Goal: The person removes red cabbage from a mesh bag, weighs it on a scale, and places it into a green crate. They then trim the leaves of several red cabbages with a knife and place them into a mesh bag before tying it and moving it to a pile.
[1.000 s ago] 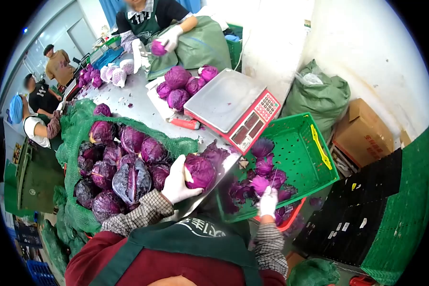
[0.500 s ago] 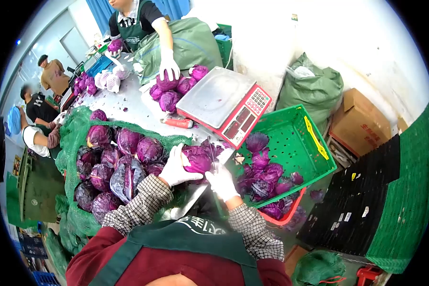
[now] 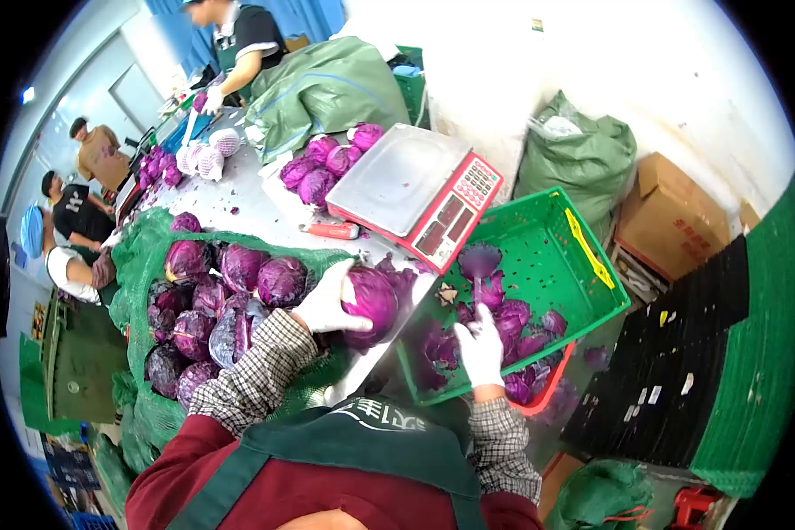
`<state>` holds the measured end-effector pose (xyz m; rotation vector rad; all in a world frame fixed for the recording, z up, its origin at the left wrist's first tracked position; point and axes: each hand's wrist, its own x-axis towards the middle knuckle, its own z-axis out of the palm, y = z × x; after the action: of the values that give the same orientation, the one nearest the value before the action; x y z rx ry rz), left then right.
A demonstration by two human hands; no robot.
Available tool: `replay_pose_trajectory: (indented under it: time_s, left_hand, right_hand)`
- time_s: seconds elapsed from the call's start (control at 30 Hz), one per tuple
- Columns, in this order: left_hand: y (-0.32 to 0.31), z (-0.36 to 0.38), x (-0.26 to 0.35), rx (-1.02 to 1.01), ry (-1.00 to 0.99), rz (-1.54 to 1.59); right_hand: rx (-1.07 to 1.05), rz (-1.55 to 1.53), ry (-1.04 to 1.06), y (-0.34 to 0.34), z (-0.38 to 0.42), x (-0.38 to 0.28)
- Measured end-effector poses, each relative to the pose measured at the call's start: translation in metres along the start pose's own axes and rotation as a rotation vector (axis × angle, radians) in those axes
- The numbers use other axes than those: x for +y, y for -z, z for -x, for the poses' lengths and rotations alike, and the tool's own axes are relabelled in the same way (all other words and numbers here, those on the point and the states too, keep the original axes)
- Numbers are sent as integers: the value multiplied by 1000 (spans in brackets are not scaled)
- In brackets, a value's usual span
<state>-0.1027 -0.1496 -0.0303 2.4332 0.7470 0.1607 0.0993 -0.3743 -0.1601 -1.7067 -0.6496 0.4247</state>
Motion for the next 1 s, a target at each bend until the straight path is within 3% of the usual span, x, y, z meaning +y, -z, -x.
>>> replay_pose_trajectory:
  time_s: [0.03, 0.13, 0.2, 0.23, 0.27, 0.37, 0.5, 0.53, 0.63, 0.67, 0.77, 0.8, 0.83, 0.9, 1.0]
  left_hand:
    - [6, 0, 18, -115, -106, -145]
    - [5, -4, 30, -156, -334, -331]
    - [0, -8, 23, -197, -296, -275]
    - [-1, -8, 21, -217, -274, -232]
    - [-3, -6, 24, -190, -226, -224]
    - [-15, -2, 37, -113, -66, -190]
    - [-23, -4, 35, -56, -55, -129]
    - [-23, -5, 32, -57, -67, -117]
    - [-17, -6, 24, -84, -96, -70]
    - [-16, -5, 22, -75, -122, -54]
    - [-18, -3, 15, -63, -150, -63]
    - [-18, -1, 15, -54, -148, -51]
    - [-17, 0, 18, -66, -170, -72]
    - [-18, -2, 29, -82, -212, -111]
    - [-20, 1, 35, -107, -187, -122]
  right_hand:
    - [-102, -172, -108, -8, 1, -38]
    - [-261, -48, 29, -41, -1, -55]
    - [-248, 46, 146, -62, -1, -55]
    - [-184, 242, 308, -66, -2, -54]
    - [-219, 159, 128, -62, 2, -72]
    - [-301, 167, 79, -60, 2, -80]
    - [-337, 141, 71, -51, -2, -86]
    - [-195, 229, 334, -59, -6, -63]
    - [-214, 204, 223, -55, -11, -68]
    - [-141, 337, 379, -56, -13, -68]
    - [-12, 334, 172, -44, -20, -57]
    - [13, 377, 187, -39, -25, -38]
    - [-9, 584, 401, -41, -33, 25]
    - [-48, 511, 103, -44, -25, 28]
    - [-65, 381, 47, -53, -25, 68]
